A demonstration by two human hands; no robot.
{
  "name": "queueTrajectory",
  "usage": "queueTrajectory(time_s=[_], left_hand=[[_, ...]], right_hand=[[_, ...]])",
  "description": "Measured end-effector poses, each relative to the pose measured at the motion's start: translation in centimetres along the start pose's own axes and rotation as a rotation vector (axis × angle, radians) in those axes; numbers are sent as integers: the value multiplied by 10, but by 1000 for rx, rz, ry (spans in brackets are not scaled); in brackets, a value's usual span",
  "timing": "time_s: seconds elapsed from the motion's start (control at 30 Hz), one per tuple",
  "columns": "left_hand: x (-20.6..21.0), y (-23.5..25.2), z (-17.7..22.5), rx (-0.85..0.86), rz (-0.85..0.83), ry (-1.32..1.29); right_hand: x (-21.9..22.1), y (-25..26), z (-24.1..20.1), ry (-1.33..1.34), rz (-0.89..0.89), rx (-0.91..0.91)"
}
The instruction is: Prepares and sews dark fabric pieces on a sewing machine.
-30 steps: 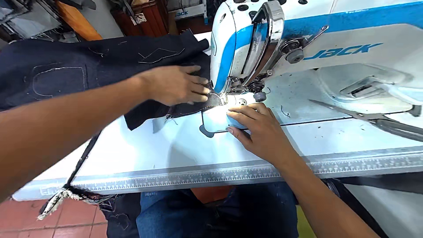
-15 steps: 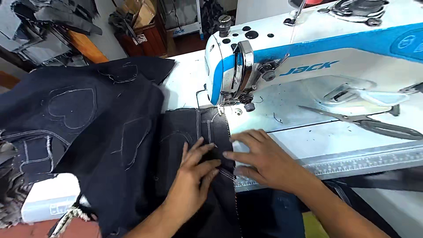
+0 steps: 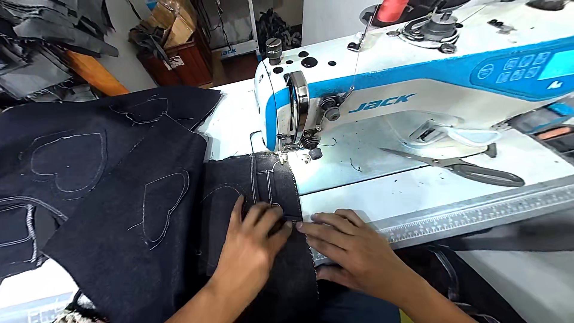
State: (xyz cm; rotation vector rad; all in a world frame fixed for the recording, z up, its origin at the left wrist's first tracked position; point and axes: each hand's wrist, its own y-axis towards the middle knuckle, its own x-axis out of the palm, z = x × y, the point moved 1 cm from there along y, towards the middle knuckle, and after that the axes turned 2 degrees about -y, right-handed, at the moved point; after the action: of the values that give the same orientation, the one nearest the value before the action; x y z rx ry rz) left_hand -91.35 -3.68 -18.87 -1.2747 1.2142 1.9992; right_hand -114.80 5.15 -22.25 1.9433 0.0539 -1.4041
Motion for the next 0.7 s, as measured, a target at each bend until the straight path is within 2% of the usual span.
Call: queueTrajectory(time_s=[0.13, 0.37, 0.5, 0.7], left_hand=[[9, -13, -3, -17, -85, 48], [12, 26, -36, -69, -154, 24], [10, 46, -53, -114, -262, -8], [11, 70, -88, -113, -352, -16]], right_hand=[[-7, 12, 5, 8, -83, 75], [-15, 53, 44, 59, -204, 125], [-8, 69, 62, 99, -255, 184], [14, 66, 60, -70, -24, 153]])
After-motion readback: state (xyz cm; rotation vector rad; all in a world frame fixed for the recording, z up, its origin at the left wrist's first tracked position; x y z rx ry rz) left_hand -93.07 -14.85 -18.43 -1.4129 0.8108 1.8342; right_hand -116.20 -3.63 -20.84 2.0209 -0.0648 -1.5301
